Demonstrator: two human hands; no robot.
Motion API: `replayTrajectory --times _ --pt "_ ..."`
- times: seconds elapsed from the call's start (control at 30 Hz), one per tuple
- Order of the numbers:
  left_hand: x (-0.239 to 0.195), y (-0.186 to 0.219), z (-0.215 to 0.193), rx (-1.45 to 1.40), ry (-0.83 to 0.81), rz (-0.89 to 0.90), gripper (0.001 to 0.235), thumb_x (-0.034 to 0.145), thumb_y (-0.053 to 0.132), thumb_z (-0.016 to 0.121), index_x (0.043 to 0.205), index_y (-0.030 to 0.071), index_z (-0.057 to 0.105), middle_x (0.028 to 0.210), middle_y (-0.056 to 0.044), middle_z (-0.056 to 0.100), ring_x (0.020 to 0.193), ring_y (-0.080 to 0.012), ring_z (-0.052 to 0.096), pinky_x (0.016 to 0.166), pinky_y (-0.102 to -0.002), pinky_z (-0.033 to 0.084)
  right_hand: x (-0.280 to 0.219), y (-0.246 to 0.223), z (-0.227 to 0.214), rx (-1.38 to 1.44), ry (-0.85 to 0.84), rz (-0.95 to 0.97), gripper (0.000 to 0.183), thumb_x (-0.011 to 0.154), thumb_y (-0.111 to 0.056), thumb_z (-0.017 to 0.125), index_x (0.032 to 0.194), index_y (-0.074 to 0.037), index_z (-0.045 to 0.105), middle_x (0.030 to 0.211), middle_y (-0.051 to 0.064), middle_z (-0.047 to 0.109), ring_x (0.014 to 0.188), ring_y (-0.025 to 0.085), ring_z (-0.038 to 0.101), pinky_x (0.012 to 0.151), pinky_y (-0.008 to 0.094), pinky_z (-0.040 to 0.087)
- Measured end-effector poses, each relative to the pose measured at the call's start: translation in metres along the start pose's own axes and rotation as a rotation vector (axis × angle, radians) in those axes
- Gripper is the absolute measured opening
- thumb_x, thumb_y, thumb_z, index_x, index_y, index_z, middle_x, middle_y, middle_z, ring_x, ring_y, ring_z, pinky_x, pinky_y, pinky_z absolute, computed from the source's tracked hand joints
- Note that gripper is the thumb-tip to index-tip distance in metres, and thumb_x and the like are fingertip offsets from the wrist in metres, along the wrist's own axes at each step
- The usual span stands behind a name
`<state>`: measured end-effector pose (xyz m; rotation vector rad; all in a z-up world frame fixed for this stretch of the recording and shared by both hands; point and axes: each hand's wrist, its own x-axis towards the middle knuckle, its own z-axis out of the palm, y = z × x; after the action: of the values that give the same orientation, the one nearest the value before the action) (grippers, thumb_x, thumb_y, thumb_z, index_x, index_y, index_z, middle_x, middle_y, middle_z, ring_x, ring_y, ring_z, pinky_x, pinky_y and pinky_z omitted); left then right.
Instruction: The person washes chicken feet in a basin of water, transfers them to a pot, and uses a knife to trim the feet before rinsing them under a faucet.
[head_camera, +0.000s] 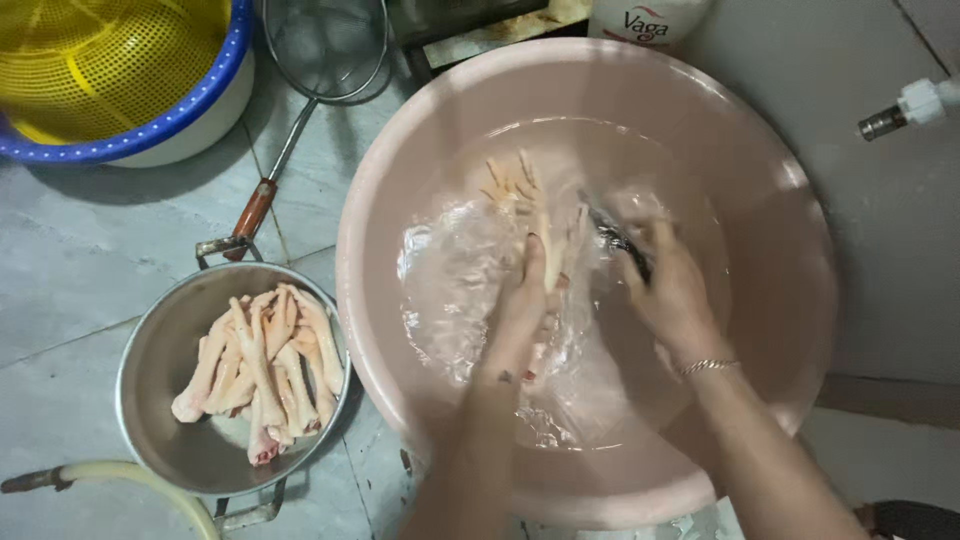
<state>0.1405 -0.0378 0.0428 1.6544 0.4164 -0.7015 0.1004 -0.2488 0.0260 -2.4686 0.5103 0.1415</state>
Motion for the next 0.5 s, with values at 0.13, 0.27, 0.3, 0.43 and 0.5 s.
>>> replayTrajectory --times 0.13,0.27,0.3,0.43,0.5 --pt "0.007 -0.013 0.032 -0.266 -0.119 -0.135 0.090 0.124 0.087 0.038 0.107 0.010 0.082 0.080 -0.002 0.068 0.083 -0.0210 0.065 0.083 -0.035 0.048 -0.018 0.013 0.056 0.354 -0.081 -0.027 0.037 0.131 -0.040 0.057 0.128 -0.011 0.079 0.102 0.017 0.079 0.101 0.038 0.080 0.084 0.050 0.067" --pt "-0.007 0.001 0.026 -0.769 -0.296 -0.096 0.055 0.134 0.048 0.054 0.158 0.004 0.076 0.160 -0.024 0.082 0.140 -0.0334 0.082 0.117 -0.043 0.068 -0.020 0.003 0.059 0.510 -0.219 0.141 0.057 0.135 -0.049 0.040 0.119 -0.008 0.077 0.103 0.006 0.069 0.098 0.027 0.068 0.085 0.041 0.059" --pt "0.012 -0.015 0.030 -0.767 -0.297 -0.095 0.055 0.134 0.048 0.054 0.158 0.004 0.076 0.160 -0.024 0.082 0.140 -0.0334 0.082 0.117 -0.043 0.068 -0.022 -0.002 0.056 0.512 -0.217 0.141 0.057 0.135 -0.049 0.040 0.119 -0.008 0.077 0.103 0.006 0.069 0.098 0.027 0.068 0.085 0.041 0.059" --pt "0.045 -0.048 0.031 -0.863 -0.301 -0.040 0.054 0.131 0.038 0.064 0.170 0.000 0.068 0.172 -0.022 0.067 0.154 -0.0350 0.069 0.132 -0.046 0.058 -0.030 -0.020 0.042 0.444 -0.272 0.244 0.061 0.131 -0.058 0.042 0.139 -0.008 0.077 0.132 0.014 0.069 0.128 0.036 0.062 0.109 0.051 0.050" --pt "0.039 -0.040 0.020 -0.870 -0.318 -0.030 0.056 0.131 0.036 0.063 0.175 0.002 0.065 0.184 -0.024 0.060 0.168 -0.0398 0.061 0.144 -0.054 0.049 -0.032 -0.030 0.036 0.422 -0.291 0.280 0.065 0.130 -0.062 0.043 0.145 -0.008 0.077 0.142 0.016 0.069 0.137 0.039 0.060 0.116 0.055 0.046"
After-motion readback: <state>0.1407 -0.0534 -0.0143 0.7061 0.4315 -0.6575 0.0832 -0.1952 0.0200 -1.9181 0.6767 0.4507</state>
